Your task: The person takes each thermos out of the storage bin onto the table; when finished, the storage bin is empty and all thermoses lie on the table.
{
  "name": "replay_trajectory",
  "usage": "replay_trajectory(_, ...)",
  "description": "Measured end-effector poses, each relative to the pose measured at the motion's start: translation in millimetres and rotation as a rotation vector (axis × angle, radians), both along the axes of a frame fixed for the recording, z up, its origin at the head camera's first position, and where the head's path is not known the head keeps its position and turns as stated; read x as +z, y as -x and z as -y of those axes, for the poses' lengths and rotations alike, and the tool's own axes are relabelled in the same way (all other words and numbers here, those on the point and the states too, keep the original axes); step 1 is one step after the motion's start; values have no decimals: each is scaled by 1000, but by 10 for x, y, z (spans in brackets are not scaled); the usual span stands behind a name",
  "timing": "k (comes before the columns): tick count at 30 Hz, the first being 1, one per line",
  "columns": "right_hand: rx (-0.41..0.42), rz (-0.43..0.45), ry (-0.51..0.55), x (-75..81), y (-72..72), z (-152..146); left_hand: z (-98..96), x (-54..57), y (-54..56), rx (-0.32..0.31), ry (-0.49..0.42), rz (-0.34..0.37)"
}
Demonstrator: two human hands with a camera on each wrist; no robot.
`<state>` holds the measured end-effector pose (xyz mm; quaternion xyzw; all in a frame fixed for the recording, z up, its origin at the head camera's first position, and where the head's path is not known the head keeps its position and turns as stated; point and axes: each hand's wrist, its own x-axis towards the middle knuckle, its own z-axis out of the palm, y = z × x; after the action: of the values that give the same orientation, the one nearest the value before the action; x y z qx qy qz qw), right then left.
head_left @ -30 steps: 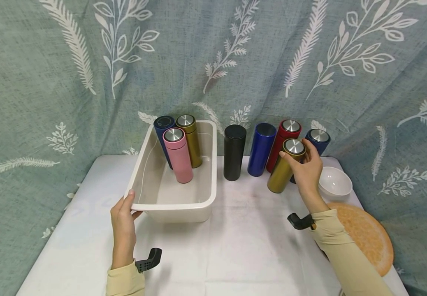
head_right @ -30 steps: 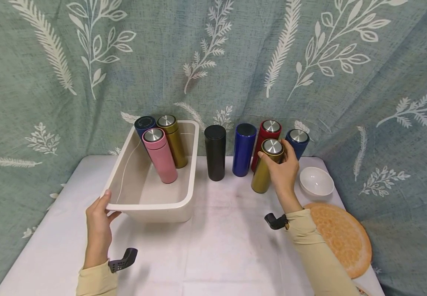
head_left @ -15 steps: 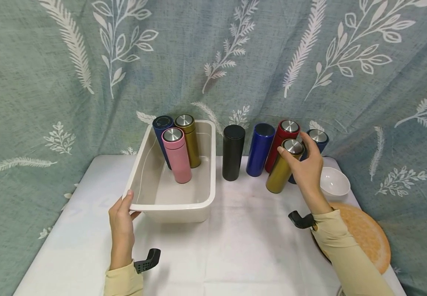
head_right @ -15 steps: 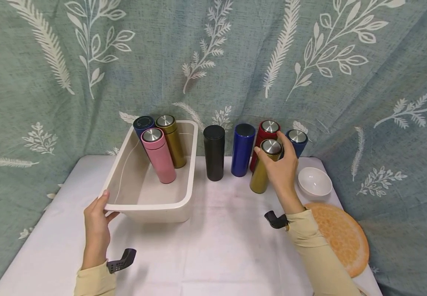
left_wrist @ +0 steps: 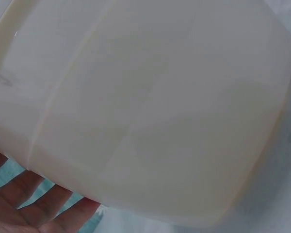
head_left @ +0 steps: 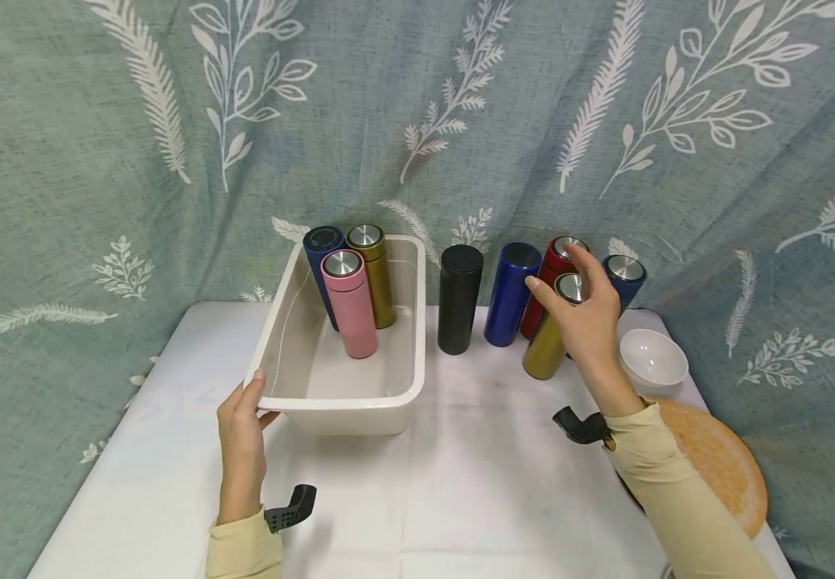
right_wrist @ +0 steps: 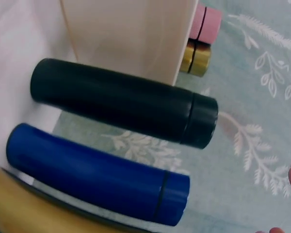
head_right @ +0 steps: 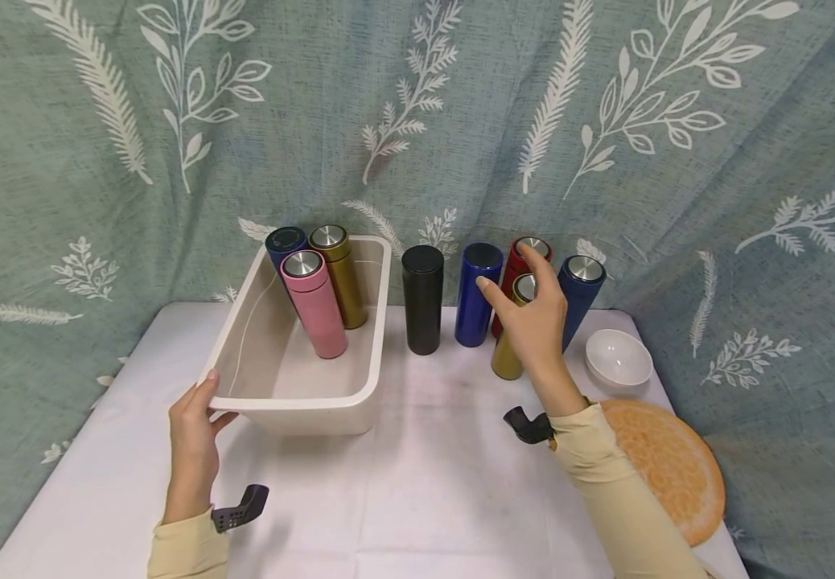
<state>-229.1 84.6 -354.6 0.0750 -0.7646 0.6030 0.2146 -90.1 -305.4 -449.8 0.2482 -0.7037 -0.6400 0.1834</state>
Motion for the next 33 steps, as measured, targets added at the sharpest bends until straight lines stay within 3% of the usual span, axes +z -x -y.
replay_trajectory(6, 41, 17, 14, 50, -7, 100, -9, 10, 8, -2, 9, 5)
replay_trajectory(18, 165, -32, 82, 97, -32, 557, -15, 11, 2, 0, 4, 16)
replay_trajectory(33, 240, -6, 76, 148, -100, 869, -28, 12, -3, 3, 10, 5)
